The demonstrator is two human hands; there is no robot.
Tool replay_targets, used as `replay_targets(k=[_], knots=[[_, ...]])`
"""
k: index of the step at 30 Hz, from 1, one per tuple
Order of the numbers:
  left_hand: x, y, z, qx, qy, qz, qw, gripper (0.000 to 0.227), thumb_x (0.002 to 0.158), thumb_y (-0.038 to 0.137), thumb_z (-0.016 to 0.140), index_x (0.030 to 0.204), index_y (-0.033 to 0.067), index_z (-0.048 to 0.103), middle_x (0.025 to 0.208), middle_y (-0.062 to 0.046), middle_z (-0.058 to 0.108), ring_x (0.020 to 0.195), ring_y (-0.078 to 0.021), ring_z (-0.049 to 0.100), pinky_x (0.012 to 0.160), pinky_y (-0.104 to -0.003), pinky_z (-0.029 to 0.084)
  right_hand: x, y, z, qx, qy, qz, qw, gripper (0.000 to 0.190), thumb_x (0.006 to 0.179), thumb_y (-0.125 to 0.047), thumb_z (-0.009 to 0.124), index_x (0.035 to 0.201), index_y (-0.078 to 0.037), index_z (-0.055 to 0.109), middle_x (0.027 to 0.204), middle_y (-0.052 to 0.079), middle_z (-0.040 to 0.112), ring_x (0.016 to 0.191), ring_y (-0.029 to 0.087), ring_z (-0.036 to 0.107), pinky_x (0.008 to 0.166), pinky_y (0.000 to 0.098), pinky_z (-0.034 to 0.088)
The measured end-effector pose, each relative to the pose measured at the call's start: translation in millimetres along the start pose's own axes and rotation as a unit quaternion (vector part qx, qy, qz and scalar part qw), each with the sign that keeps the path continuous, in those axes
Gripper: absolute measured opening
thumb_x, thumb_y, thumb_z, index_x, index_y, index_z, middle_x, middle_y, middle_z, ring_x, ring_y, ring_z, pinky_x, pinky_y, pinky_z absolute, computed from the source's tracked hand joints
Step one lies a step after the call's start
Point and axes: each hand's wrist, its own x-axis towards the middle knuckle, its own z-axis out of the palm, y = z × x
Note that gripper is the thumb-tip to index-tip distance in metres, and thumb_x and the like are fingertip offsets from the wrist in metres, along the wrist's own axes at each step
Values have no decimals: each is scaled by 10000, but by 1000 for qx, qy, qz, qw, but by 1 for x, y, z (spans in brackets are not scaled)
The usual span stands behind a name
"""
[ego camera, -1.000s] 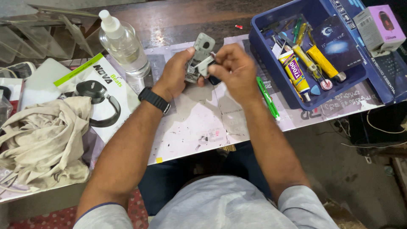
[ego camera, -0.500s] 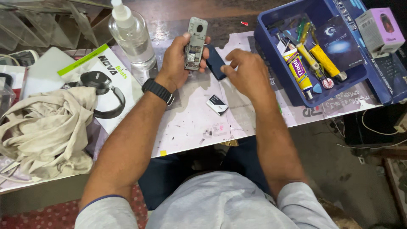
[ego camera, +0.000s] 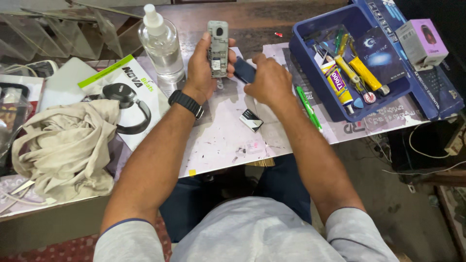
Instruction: The person disassembles a black feature phone by removing the back cover and battery. They then open a drawer to retrieve a SIM card, insert it into the phone, and reassemble the device by replacing the battery and back cover.
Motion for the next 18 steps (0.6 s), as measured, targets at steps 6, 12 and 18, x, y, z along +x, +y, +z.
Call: replay_targets(k=[6,12,18], knots=[[-1,-2,5,-27,3,1,1000,628,1086,517,367,1238,-27,640,894,-96,687,773,-198,682,687,-358,598,-13,34,-7,144,95,-19,985,287,873,-115,848,1089,-57,668,852,180,737,709,289,715,640,399,547],[6,-17,9,-182,67,-47,980,527,1082,451,408,1292,-1,581,1105,-130,719,978,-253,723,877,-412,622,1,3,16,657,-10,25,754,464,920,-26,772,1294,-21,498,798,53,668,573,83,577,480,230,470],[2,-10,11,-132,38,-33,990,593,1070,517,339,1272,20,591,1221,-184,705,1035,-263,713,917,-385,611,-9,-40,21,300,179,-87,933,392,919,-73,796,1274,-50,631,983,105,667,806,194,677,667,303,573]])
